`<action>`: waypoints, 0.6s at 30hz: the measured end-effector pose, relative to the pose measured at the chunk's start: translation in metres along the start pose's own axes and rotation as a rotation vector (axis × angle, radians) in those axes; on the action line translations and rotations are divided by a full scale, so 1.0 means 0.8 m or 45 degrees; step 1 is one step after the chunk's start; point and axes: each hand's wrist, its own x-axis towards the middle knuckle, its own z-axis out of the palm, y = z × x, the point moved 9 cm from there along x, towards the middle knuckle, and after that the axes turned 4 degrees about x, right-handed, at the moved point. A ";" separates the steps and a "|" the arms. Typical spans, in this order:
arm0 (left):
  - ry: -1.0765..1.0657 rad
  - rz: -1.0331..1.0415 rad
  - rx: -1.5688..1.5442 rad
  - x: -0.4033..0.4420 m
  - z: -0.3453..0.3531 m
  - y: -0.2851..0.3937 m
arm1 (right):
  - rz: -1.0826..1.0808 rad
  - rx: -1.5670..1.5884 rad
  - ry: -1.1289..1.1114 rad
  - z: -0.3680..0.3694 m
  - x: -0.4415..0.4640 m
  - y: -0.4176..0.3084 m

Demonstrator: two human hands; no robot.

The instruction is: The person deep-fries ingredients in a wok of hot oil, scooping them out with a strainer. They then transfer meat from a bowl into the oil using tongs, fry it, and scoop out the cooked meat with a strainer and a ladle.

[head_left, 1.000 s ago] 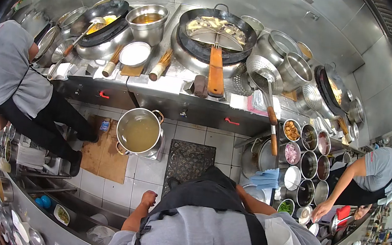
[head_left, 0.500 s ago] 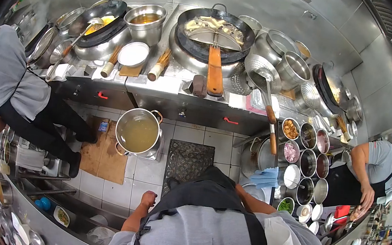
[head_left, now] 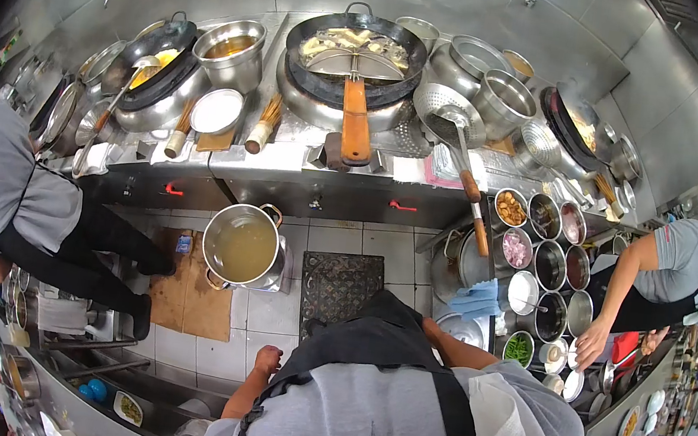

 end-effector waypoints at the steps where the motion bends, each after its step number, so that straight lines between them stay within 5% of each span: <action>1: -0.005 -0.013 -0.007 0.009 0.000 -0.007 | -0.034 -0.008 0.000 0.009 0.004 0.007; 5: -0.099 -0.203 -0.114 0.019 0.016 -0.020 | -0.032 0.208 0.112 0.017 0.011 0.019; 7: -0.058 -0.060 0.014 0.030 0.004 -0.020 | 0.095 0.491 0.118 0.034 0.017 0.042; 12: 0.055 0.037 0.128 -0.007 -0.013 0.019 | 0.091 0.143 -0.028 -0.004 -0.006 -0.002; 18: 0.055 -0.040 0.104 -0.006 -0.011 0.016 | 0.302 0.532 0.003 -0.009 -0.012 0.006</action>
